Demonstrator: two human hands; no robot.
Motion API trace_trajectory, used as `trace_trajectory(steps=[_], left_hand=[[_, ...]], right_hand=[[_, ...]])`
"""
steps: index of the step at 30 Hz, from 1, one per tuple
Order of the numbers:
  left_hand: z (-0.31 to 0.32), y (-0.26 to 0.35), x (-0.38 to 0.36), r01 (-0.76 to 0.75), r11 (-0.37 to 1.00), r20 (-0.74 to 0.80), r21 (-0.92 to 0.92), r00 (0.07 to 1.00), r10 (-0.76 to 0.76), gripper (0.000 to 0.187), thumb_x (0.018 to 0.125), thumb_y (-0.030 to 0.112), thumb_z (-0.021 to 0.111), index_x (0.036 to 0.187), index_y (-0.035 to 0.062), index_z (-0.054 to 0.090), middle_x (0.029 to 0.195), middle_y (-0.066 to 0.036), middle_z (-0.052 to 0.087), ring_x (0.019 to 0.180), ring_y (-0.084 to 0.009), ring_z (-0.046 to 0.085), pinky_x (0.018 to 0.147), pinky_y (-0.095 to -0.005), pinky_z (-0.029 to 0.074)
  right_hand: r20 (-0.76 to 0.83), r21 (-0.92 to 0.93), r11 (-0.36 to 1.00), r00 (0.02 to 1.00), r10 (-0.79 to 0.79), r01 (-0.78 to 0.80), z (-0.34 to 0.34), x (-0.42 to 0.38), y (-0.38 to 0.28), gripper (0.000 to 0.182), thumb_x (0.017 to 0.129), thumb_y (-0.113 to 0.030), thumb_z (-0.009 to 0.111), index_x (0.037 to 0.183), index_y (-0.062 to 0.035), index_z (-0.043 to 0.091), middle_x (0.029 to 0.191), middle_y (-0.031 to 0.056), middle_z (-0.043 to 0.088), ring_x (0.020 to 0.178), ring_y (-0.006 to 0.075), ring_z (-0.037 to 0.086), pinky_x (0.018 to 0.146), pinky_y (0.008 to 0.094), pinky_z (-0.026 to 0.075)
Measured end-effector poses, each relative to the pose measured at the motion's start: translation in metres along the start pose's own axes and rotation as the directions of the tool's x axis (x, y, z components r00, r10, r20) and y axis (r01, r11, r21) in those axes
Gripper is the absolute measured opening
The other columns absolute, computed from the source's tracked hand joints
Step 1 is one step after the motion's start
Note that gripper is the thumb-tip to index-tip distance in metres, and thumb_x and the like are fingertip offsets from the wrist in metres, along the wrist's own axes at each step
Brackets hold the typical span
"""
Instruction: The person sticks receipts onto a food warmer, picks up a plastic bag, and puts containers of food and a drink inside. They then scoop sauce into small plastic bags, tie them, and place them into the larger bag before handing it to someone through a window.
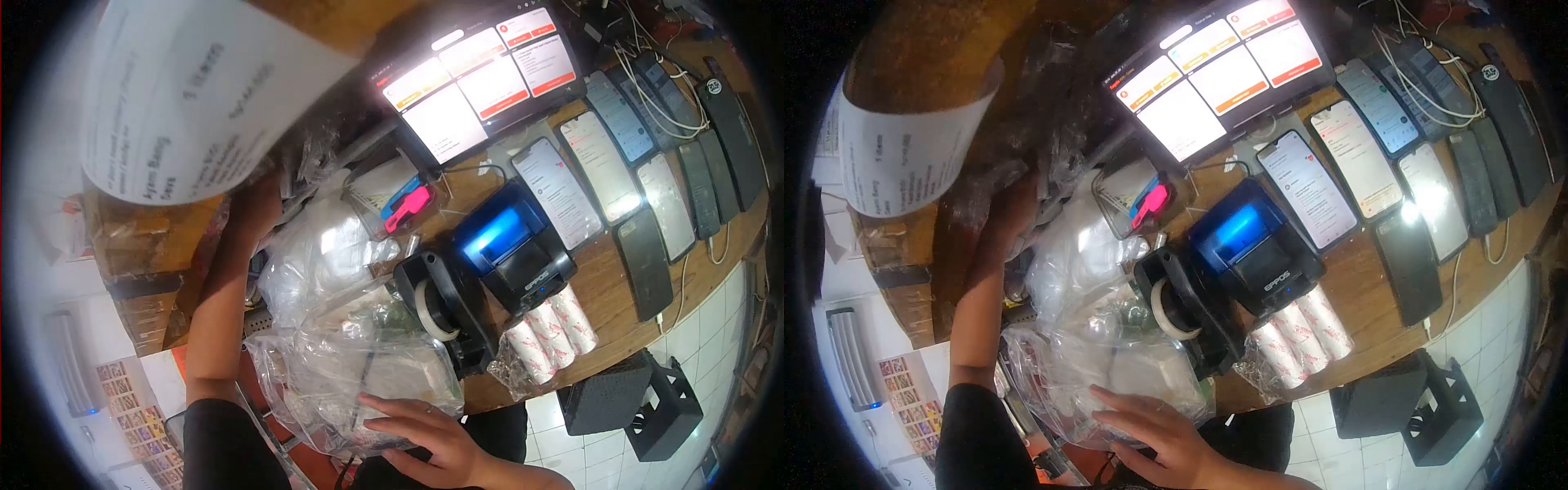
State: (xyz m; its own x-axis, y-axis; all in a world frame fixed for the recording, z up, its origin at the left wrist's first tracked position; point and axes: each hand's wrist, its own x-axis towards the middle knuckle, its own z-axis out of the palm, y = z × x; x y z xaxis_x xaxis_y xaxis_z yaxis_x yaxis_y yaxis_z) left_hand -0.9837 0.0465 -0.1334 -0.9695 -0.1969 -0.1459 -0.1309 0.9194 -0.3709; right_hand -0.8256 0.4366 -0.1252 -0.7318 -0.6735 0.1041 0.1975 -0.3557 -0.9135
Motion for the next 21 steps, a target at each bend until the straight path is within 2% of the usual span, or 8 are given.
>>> trace_trajectory(steps=[3, 5, 6, 8, 12, 13, 15, 21], left_hand=[[-0.001, -0.002, -0.009, -0.075, 0.996, 0.041, 0.042, 0.996, 0.073, 0.029, 0.085, 0.009, 0.050, 0.112, 0.0046, 0.063, 0.109, -0.023, 0.063, 0.109, -0.0392, 0.057, 0.098, -0.0478, 0.042], [0.004, -0.007, -0.018, -0.215, 0.974, -0.164, 0.074, 0.961, 0.225, 0.037, 0.084, 0.012, 0.061, 0.119, 0.0029, 0.057, 0.121, -0.020, 0.060, 0.111, -0.0383, 0.057, 0.094, -0.0489, 0.045], [0.004, -0.009, -0.022, -0.210, 0.975, -0.164, 0.073, 0.962, 0.220, 0.037, 0.084, 0.012, 0.061, 0.119, 0.0029, 0.057, 0.121, -0.020, 0.060, 0.111, -0.0383, 0.057, 0.094, -0.0489, 0.045], [0.004, -0.011, -0.027, 0.037, 0.988, -0.281, 0.152, 0.960, 0.008, 0.049, 0.078, 0.016, 0.072, 0.123, 0.0042, 0.056, 0.125, -0.019, 0.058, 0.114, -0.0381, 0.055, 0.097, -0.0481, 0.043], [-0.005, -0.033, -0.026, 0.009, 0.999, -0.328, -0.039, 0.944, -0.021, 0.058, 0.076, 0.020, 0.075, 0.128, 0.0055, 0.054, 0.126, -0.020, 0.057, 0.117, -0.0400, 0.052, 0.099, -0.0487, 0.041], [-0.002, -0.043, -0.023, 0.158, 0.951, -0.136, -0.265, 0.970, -0.200, 0.058, 0.076, 0.020, 0.074, 0.129, 0.0054, 0.054, 0.126, -0.020, 0.057, 0.117, -0.0405, 0.052, 0.099, -0.0480, 0.041], [0.002, -0.059, -0.016, 0.339, 0.830, 0.095, -0.442, 0.938, -0.333, 0.059, 0.077, 0.020, 0.074, 0.130, 0.0053, 0.053, 0.126, -0.021, 0.057, 0.117, -0.0410, 0.052, 0.099, -0.0474, 0.041], [0.002, -0.100, -0.006, 0.259, 0.916, -0.154, -0.306, 0.936, -0.316, 0.058, 0.081, 0.028, 0.071, 0.130, 0.0040, 0.053, 0.130, -0.019, 0.056, 0.119, -0.0351, 0.053, 0.100, -0.0439, 0.042]], right_hand=[[0.022, -0.008, 1.000, 1.000, 0.021, -0.021, -0.005, -0.002, -0.003, 0.037, 0.083, -0.005, 0.064, 0.120, -0.0011, 0.061, 0.137, 0.0190, 0.053, 0.118, 0.0351, 0.054, 0.095, 0.0404, 0.044], [0.016, -0.016, 0.999, 0.999, 0.047, -0.047, -0.006, -0.005, 0.000, 0.037, 0.084, -0.005, 0.063, 0.121, -0.0008, 0.060, 0.135, 0.0192, 0.053, 0.117, 0.0357, 0.055, 0.094, 0.0417, 0.045], [0.021, -0.017, 0.999, 0.999, 0.047, -0.047, -0.006, -0.007, 0.001, 0.037, 0.084, -0.005, 0.063, 0.121, -0.0008, 0.060, 0.135, 0.0192, 0.053, 0.117, 0.0357, 0.055, 0.094, 0.0417, 0.045], [0.013, -0.046, 0.998, 0.999, 0.046, -0.045, -0.008, -0.010, 0.002, 0.036, 0.085, -0.006, 0.063, 0.121, -0.0005, 0.060, 0.134, 0.0192, 0.054, 0.116, 0.0359, 0.055, 0.094, 0.0427, 0.045], [0.009, -0.033, 0.998, 0.998, 0.061, -0.060, -0.012, -0.012, 0.000, 0.037, 0.085, -0.006, 0.063, 0.121, -0.0002, 0.060, 0.133, 0.0189, 0.055, 0.115, 0.0357, 0.055, 0.093, 0.0429, 0.045], [0.015, -0.037, 0.998, 0.998, 0.060, -0.060, -0.013, -0.012, 0.000, 0.037, 0.085, -0.005, 0.063, 0.121, -0.0002, 0.059, 0.133, 0.0187, 0.055, 0.116, 0.0354, 0.055, 0.093, 0.0427, 0.045], [0.026, -0.040, 0.997, 0.998, 0.062, -0.061, -0.011, -0.012, 0.001, 0.037, 0.084, -0.004, 0.063, 0.121, -0.0002, 0.059, 0.133, 0.0186, 0.055, 0.116, 0.0350, 0.055, 0.093, 0.0424, 0.045], [0.071, -0.008, 0.992, 0.989, 0.129, -0.129, 0.000, -0.012, 0.003, 0.039, 0.084, -0.003, 0.063, 0.122, -0.0016, 0.059, 0.135, 0.0171, 0.055, 0.118, 0.0345, 0.054, 0.097, 0.0423, 0.043]])
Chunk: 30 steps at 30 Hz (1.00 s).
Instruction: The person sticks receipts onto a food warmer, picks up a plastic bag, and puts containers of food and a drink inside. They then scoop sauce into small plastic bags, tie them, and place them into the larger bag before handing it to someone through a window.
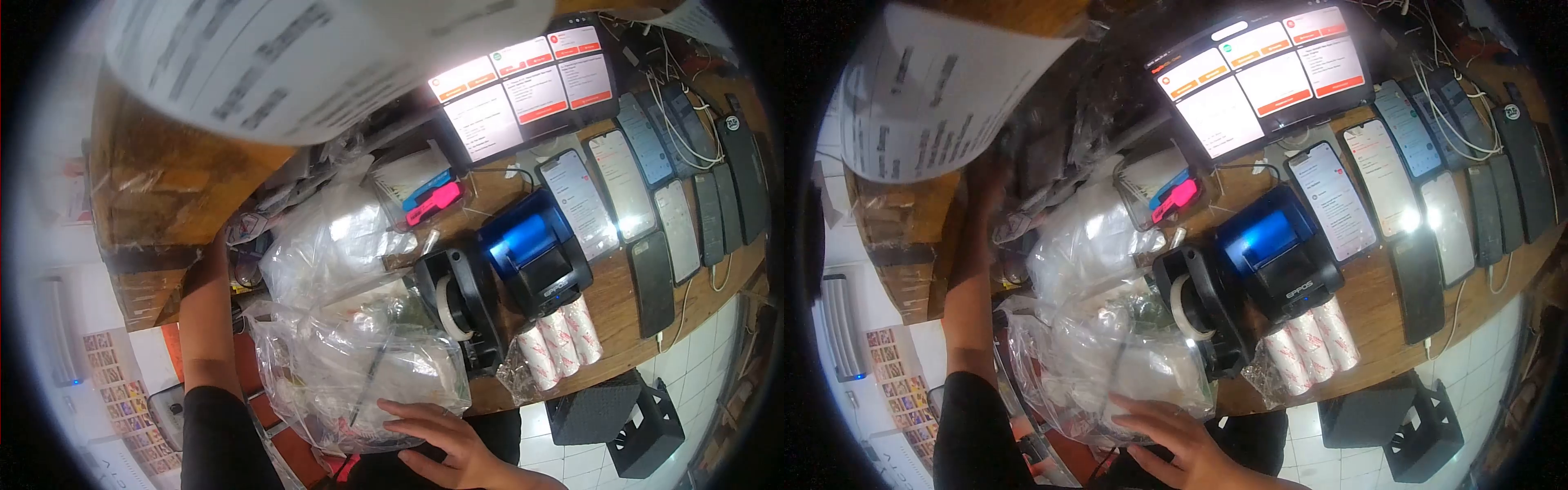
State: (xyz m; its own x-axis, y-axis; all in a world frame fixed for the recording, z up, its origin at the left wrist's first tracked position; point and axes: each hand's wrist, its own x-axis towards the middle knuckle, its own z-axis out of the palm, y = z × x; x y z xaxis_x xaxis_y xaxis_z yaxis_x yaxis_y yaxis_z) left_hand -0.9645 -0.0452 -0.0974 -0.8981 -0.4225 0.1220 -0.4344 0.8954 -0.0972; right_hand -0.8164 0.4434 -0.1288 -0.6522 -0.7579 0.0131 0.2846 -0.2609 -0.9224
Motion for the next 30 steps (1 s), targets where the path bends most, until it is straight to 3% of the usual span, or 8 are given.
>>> trace_trajectory(steps=[6, 10, 13, 17, 18, 19, 24, 30], left_hand=[[-0.028, 0.007, -0.008, -0.130, 0.986, -0.108, -0.105, 0.987, 0.118, 0.057, 0.083, 0.031, 0.069, 0.131, 0.0040, 0.053, 0.131, -0.017, 0.057, 0.119, -0.0323, 0.055, 0.100, -0.0419, 0.042], [-0.021, 0.060, 0.003, -0.363, 0.906, -0.177, -0.219, 0.928, 0.329, 0.056, 0.085, 0.033, 0.067, 0.131, 0.0040, 0.053, 0.131, -0.016, 0.057, 0.118, -0.0305, 0.055, 0.100, -0.0406, 0.042], [0.020, 0.105, 0.042, -0.488, 0.824, -0.220, -0.287, 0.871, 0.439, 0.056, 0.086, 0.034, 0.066, 0.132, 0.0040, 0.053, 0.131, -0.015, 0.058, 0.118, -0.0292, 0.056, 0.099, -0.0396, 0.043], [0.033, 0.119, 0.048, -0.420, 0.906, -0.156, -0.047, 0.899, 0.409, 0.053, 0.090, 0.034, 0.064, 0.132, 0.0045, 0.053, 0.130, -0.013, 0.059, 0.116, -0.0255, 0.058, 0.098, -0.0372, 0.044], [0.018, 0.103, 0.050, -0.458, 0.785, -0.081, -0.417, 0.879, 0.470, 0.055, 0.090, 0.036, 0.064, 0.134, 0.0051, 0.052, 0.130, -0.012, 0.059, 0.117, -0.0228, 0.057, 0.100, -0.0356, 0.042], [0.011, 0.081, 0.045, -0.429, 0.796, -0.052, -0.426, 0.890, 0.452, 0.055, 0.090, 0.035, 0.064, 0.134, 0.0051, 0.052, 0.130, -0.012, 0.059, 0.116, -0.0229, 0.057, 0.099, -0.0356, 0.042], [0.008, -0.009, 0.000, -0.214, 0.965, 0.000, -0.154, 0.976, 0.217, 0.054, 0.090, 0.035, 0.064, 0.134, 0.0050, 0.053, 0.130, -0.012, 0.059, 0.116, -0.0230, 0.057, 0.099, -0.0355, 0.042], [0.025, -0.034, -0.002, -0.145, 0.979, -0.055, -0.140, 0.989, 0.139, 0.053, 0.090, 0.034, 0.064, 0.133, 0.0049, 0.053, 0.129, -0.012, 0.059, 0.115, -0.0231, 0.057, 0.099, -0.0354, 0.043]], right_hand=[[-0.003, 0.008, 1.000, 1.000, -0.007, 0.007, 0.007, -0.004, 0.006, 0.040, 0.082, 0.000, 0.063, 0.122, -0.0019, 0.059, 0.136, 0.0161, 0.054, 0.119, 0.0339, 0.054, 0.098, 0.0428, 0.042], [-0.003, 0.017, 1.000, 1.000, 0.015, -0.015, 0.018, -0.001, 0.010, 0.041, 0.081, 0.002, 0.063, 0.122, -0.0014, 0.059, 0.134, 0.0162, 0.056, 0.118, 0.0341, 0.055, 0.099, 0.0427, 0.042], [0.023, -0.009, 0.999, 0.999, 0.045, -0.045, 0.027, 0.000, 0.015, 0.041, 0.080, 0.003, 0.064, 0.121, -0.0010, 0.060, 0.133, 0.0163, 0.057, 0.117, 0.0340, 0.055, 0.098, 0.0425, 0.043], [0.050, 0.014, 0.995, 0.994, 0.098, -0.099, 0.034, -0.001, 0.019, 0.042, 0.080, 0.004, 0.064, 0.121, -0.0013, 0.061, 0.133, 0.0163, 0.057, 0.117, 0.0334, 0.056, 0.097, 0.0423, 0.044], [0.052, 0.018, 0.995, 0.994, 0.100, -0.101, 0.035, -0.005, 0.022, 0.042, 0.080, 0.004, 0.064, 0.121, -0.0013, 0.061, 0.133, 0.0163, 0.057, 0.117, 0.0334, 0.056, 0.097, 0.0423, 0.044], [0.048, 0.020, 0.994, 0.993, 0.105, -0.106, 0.037, -0.010, 0.027, 0.043, 0.080, 0.003, 0.065, 0.122, -0.0020, 0.060, 0.133, 0.0167, 0.056, 0.117, 0.0338, 0.056, 0.097, 0.0419, 0.044], [0.118, 0.041, 0.987, 0.982, 0.150, -0.155, 0.036, -0.008, 0.025, 0.040, 0.082, -0.002, 0.067, 0.121, -0.0008, 0.061, 0.137, 0.0182, 0.053, 0.124, 0.0317, 0.054, 0.101, 0.0405, 0.041], [0.067, 0.002, 0.987, 0.985, 0.160, -0.160, 0.044, -0.006, 0.017, 0.037, 0.083, -0.003, 0.067, 0.119, 0.0002, 0.061, 0.133, 0.0189, 0.056, 0.125, 0.0314, 0.053, 0.104, 0.0410, 0.039]])
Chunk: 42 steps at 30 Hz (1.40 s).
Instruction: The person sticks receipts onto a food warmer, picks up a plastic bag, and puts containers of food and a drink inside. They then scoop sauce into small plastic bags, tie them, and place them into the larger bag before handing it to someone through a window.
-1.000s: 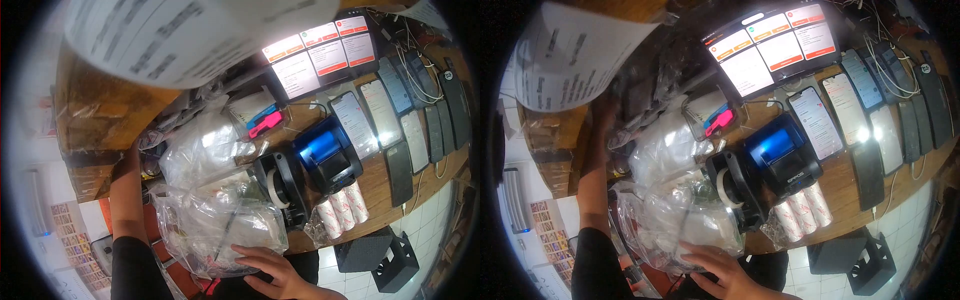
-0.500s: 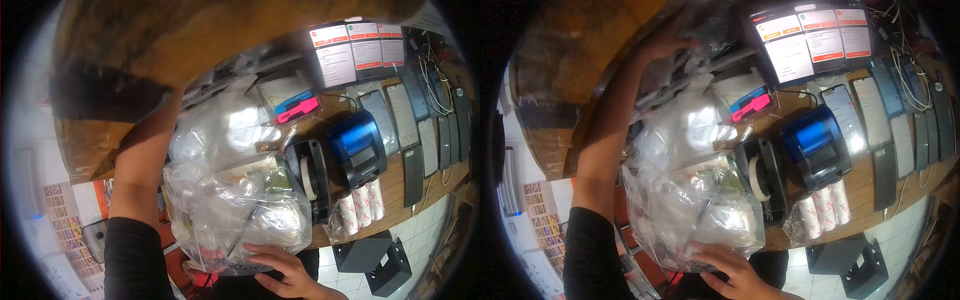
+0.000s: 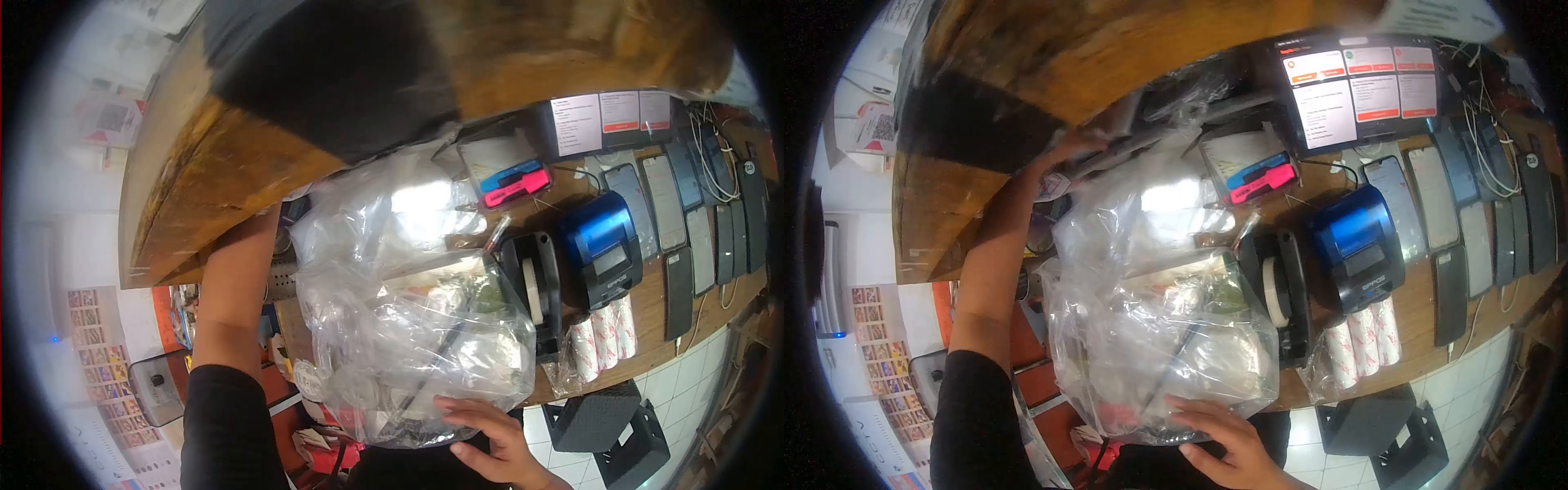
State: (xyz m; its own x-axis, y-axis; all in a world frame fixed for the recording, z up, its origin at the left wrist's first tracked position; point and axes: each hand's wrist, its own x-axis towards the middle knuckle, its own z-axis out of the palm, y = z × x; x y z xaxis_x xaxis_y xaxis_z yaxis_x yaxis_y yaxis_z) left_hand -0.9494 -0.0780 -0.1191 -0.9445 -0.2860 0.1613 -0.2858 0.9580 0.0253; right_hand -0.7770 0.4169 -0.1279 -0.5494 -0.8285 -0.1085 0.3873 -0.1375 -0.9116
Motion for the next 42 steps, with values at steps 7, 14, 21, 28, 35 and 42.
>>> trace_trajectory(steps=[7, 14, 21, 28, 35, 42], left_hand=[[-0.008, -0.035, 0.000, 0.066, 0.997, -0.056, -0.033, 0.996, -0.068, 0.052, 0.090, 0.033, 0.064, 0.133, 0.0047, 0.053, 0.128, -0.012, 0.059, 0.115, -0.0233, 0.057, 0.098, -0.0353, 0.043], [-0.009, -0.041, -0.001, 0.076, 0.996, -0.074, -0.054, 0.994, -0.080, 0.052, 0.090, 0.032, 0.064, 0.132, 0.0046, 0.053, 0.127, -0.011, 0.059, 0.114, -0.0234, 0.057, 0.098, -0.0352, 0.043], [-0.001, -0.024, 0.007, 0.004, 0.998, -0.097, -0.060, 0.995, -0.009, 0.051, 0.090, 0.031, 0.064, 0.132, 0.0045, 0.054, 0.126, -0.011, 0.060, 0.113, -0.0236, 0.057, 0.097, -0.0351, 0.043], [0.023, 0.031, 0.008, -0.137, 0.986, -0.127, -0.095, 0.984, 0.124, 0.050, 0.090, 0.030, 0.064, 0.131, 0.0043, 0.054, 0.125, -0.011, 0.060, 0.113, -0.0238, 0.057, 0.096, -0.0350, 0.043], [0.037, 0.087, -0.010, -0.208, 0.966, -0.151, -0.153, 0.971, 0.186, 0.049, 0.090, 0.029, 0.065, 0.131, 0.0042, 0.054, 0.124, -0.011, 0.060, 0.112, -0.0239, 0.057, 0.096, -0.0349, 0.044], [0.042, 0.072, -0.020, -0.160, 0.970, -0.166, -0.185, 0.978, 0.130, 0.048, 0.090, 0.028, 0.065, 0.130, 0.0041, 0.054, 0.123, -0.011, 0.061, 0.111, -0.0241, 0.057, 0.095, -0.0348, 0.044]], right_hand=[[-0.117, 0.150, 0.985, 0.988, 0.102, -0.084, 0.009, -0.004, 0.008, 0.038, 0.082, 0.000, 0.067, 0.120, 0.0011, 0.060, 0.131, 0.0192, 0.057, 0.128, 0.0324, 0.050, 0.109, 0.0430, 0.035], [-0.139, 0.144, 0.986, 0.985, 0.102, -0.082, 0.017, 0.001, 0.010, 0.039, 0.080, 0.001, 0.066, 0.119, 0.0022, 0.061, 0.129, 0.0190, 0.059, 0.127, 0.0318, 0.051, 0.109, 0.0432, 0.034], [-0.157, 0.151, 0.983, 0.979, 0.129, -0.105, 0.021, -0.001, 0.014, 0.038, 0.081, -0.002, 0.068, 0.118, 0.0016, 0.062, 0.127, 0.0189, 0.061, 0.126, 0.0318, 0.052, 0.109, 0.0434, 0.034], [-0.126, 0.083, 0.991, 0.985, 0.115, -0.105, 0.024, -0.002, 0.029, 0.037, 0.081, -0.005, 0.069, 0.117, 0.0013, 0.062, 0.123, 0.0191, 0.062, 0.125, 0.0320, 0.052, 0.109, 0.0434, 0.035], [-0.206, 0.036, 0.992, 0.970, 0.129, -0.124, 0.043, 0.003, 0.019, 0.039, 0.080, -0.012, 0.072, 0.116, 0.0000, 0.062, 0.122, 0.0212, 0.062, 0.123, 0.0347, 0.054, 0.108, 0.0471, 0.033], [-0.278, 0.000, 0.984, 0.945, 0.173, -0.180, 0.057, 0.001, 0.016, 0.042, 0.079, -0.017, 0.074, 0.115, 0.0001, 0.062, 0.125, 0.0231, 0.060, 0.118, 0.0344, 0.057, 0.107, 0.0467, 0.035]])
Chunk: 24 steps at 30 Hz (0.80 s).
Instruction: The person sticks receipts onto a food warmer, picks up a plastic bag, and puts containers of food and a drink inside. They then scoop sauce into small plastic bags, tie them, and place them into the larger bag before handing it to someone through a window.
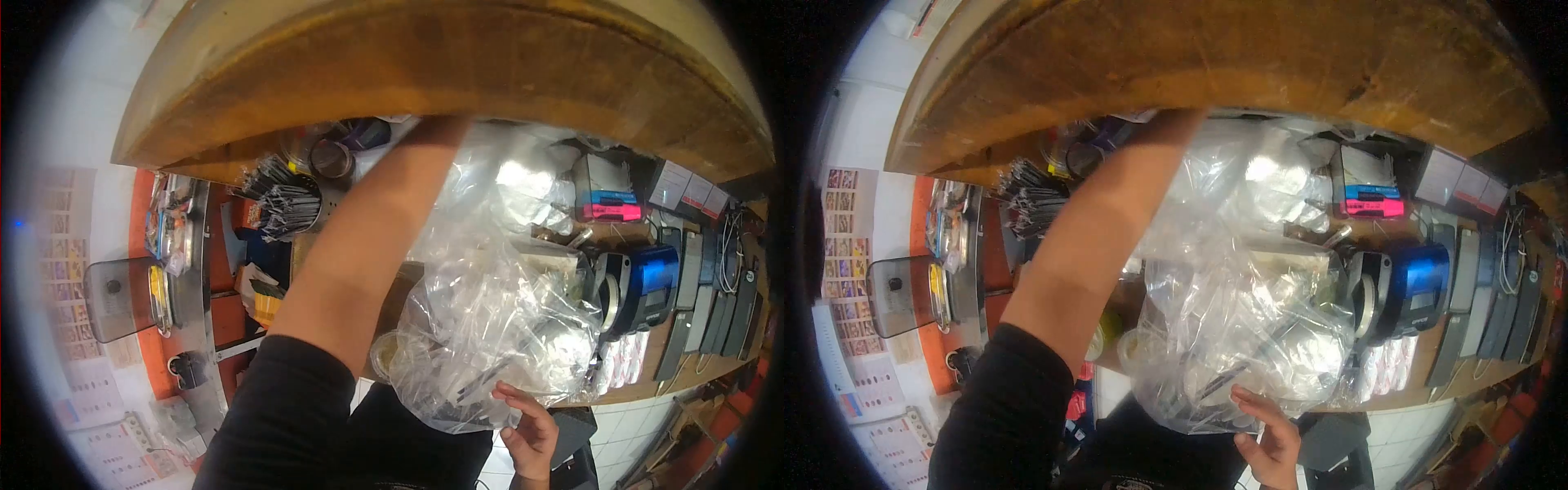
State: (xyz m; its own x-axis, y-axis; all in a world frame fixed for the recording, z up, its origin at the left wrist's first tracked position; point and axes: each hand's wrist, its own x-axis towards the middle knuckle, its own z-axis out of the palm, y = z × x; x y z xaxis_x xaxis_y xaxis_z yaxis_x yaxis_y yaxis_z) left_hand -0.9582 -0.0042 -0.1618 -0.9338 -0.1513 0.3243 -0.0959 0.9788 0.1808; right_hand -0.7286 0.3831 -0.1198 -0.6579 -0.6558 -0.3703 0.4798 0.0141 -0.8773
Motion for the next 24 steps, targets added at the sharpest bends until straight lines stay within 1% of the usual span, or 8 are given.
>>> trace_trajectory(steps=[3, 7, 9, 12, 16, 21, 22, 24], left_hand=[[-0.007, -0.021, -0.001, 0.025, 1.000, -0.002, 0.019, 1.000, -0.025, 0.048, 0.090, 0.028, 0.065, 0.130, 0.0040, 0.054, 0.123, -0.011, 0.061, 0.111, -0.0242, 0.057, 0.095, -0.0347, 0.044], [-0.009, -0.034, -0.004, 0.055, 0.998, -0.004, 0.029, 0.998, -0.055, 0.047, 0.090, 0.027, 0.065, 0.130, 0.0039, 0.055, 0.122, -0.011, 0.061, 0.111, -0.0243, 0.057, 0.095, -0.0346, 0.044], [-0.012, -0.040, -0.004, 0.068, 0.997, -0.006, 0.037, 0.998, -0.067, 0.047, 0.090, 0.027, 0.065, 0.129, 0.0039, 0.055, 0.122, -0.011, 0.061, 0.111, -0.0243, 0.057, 0.095, -0.0346, 0.044], [-0.015, -0.045, -0.004, 0.082, 0.995, -0.003, 0.050, 0.997, -0.082, 0.047, 0.090, 0.026, 0.065, 0.129, 0.0038, 0.055, 0.121, -0.011, 0.061, 0.110, -0.0244, 0.057, 0.094, -0.0346, 0.044], [-0.017, -0.057, 0.000, 0.109, 0.992, -0.010, 0.069, 0.994, -0.109, 0.046, 0.090, 0.026, 0.065, 0.129, 0.0038, 0.055, 0.121, -0.011, 0.061, 0.110, -0.0245, 0.057, 0.094, -0.0345, 0.044], [-0.028, -0.076, 0.001, 0.139, 0.985, -0.030, 0.100, 0.990, -0.137, 0.046, 0.090, 0.025, 0.065, 0.129, 0.0037, 0.055, 0.120, -0.011, 0.061, 0.109, -0.0246, 0.057, 0.094, -0.0344, 0.044], [-0.030, -0.081, 0.004, 0.143, 0.984, -0.037, 0.108, 0.989, -0.140, 0.045, 0.090, 0.025, 0.065, 0.129, 0.0036, 0.055, 0.120, -0.011, 0.061, 0.109, -0.0246, 0.057, 0.094, -0.0344, 0.044], [-0.039, -0.094, 0.008, 0.156, 0.981, -0.060, 0.118, 0.987, -0.149, 0.045, 0.090, 0.025, 0.065, 0.128, 0.0036, 0.055, 0.120, -0.011, 0.061, 0.109, -0.0246, 0.057, 0.094, -0.0344, 0.044]], right_hand=[[-0.006, -0.007, 1.000, 1.000, -0.017, 0.017, 0.004, 0.000, 0.004, 0.042, 0.080, -0.018, 0.075, 0.116, 0.0000, 0.062, 0.125, 0.0233, 0.059, 0.116, 0.0345, 0.058, 0.106, 0.0460, 0.035], [-0.005, -0.038, 0.999, 0.999, -0.037, 0.037, 0.001, 0.000, 0.013, 0.042, 0.080, -0.017, 0.075, 0.116, -0.0003, 0.062, 0.125, 0.0232, 0.059, 0.116, 0.0344, 0.058, 0.106, 0.0456, 0.035], [-0.006, -0.012, 0.999, 0.999, -0.039, 0.039, 0.003, 0.002, 0.012, 0.038, 0.081, -0.007, 0.069, 0.117, 0.0009, 0.063, 0.124, 0.0212, 0.061, 0.121, 0.0314, 0.055, 0.106, 0.0420, 0.035], [-0.018, 0.032, 0.998, 0.998, -0.052, 0.053, 0.003, 0.002, 0.011, 0.038, 0.081, -0.007, 0.069, 0.117, 0.0006, 0.062, 0.124, 0.0214, 0.061, 0.122, 0.0318, 0.055, 0.107, 0.0424, 0.035], [-0.031, 0.040, 0.998, 0.998, -0.046, 0.047, 0.000, 0.001, 0.012, 0.038, 0.081, -0.006, 0.069, 0.118, 0.0003, 0.062, 0.124, 0.0217, 0.061, 0.123, 0.0319, 0.054, 0.107, 0.0428, 0.035], [0.009, 0.058, 0.995, 0.996, -0.084, 0.083, -0.003, 0.004, 0.011, 0.039, 0.081, -0.002, 0.067, 0.120, 0.0005, 0.061, 0.127, 0.0210, 0.059, 0.124, 0.0318, 0.053, 0.107, 0.0421, 0.035], [-0.002, 0.063, 0.995, 0.997, -0.083, 0.083, -0.004, 0.004, 0.011, 0.039, 0.081, -0.002, 0.067, 0.120, 0.0005, 0.061, 0.127, 0.0210, 0.059, 0.124, 0.0318, 0.053, 0.107, 0.0421, 0.035], [0.036, 0.058, 0.995, 0.996, -0.085, 0.083, -0.007, 0.005, 0.009, 0.039, 0.081, -0.001, 0.066, 0.120, 0.0004, 0.061, 0.130, 0.0191, 0.058, 0.125, 0.0310, 0.052, 0.107, 0.0405, 0.035]])
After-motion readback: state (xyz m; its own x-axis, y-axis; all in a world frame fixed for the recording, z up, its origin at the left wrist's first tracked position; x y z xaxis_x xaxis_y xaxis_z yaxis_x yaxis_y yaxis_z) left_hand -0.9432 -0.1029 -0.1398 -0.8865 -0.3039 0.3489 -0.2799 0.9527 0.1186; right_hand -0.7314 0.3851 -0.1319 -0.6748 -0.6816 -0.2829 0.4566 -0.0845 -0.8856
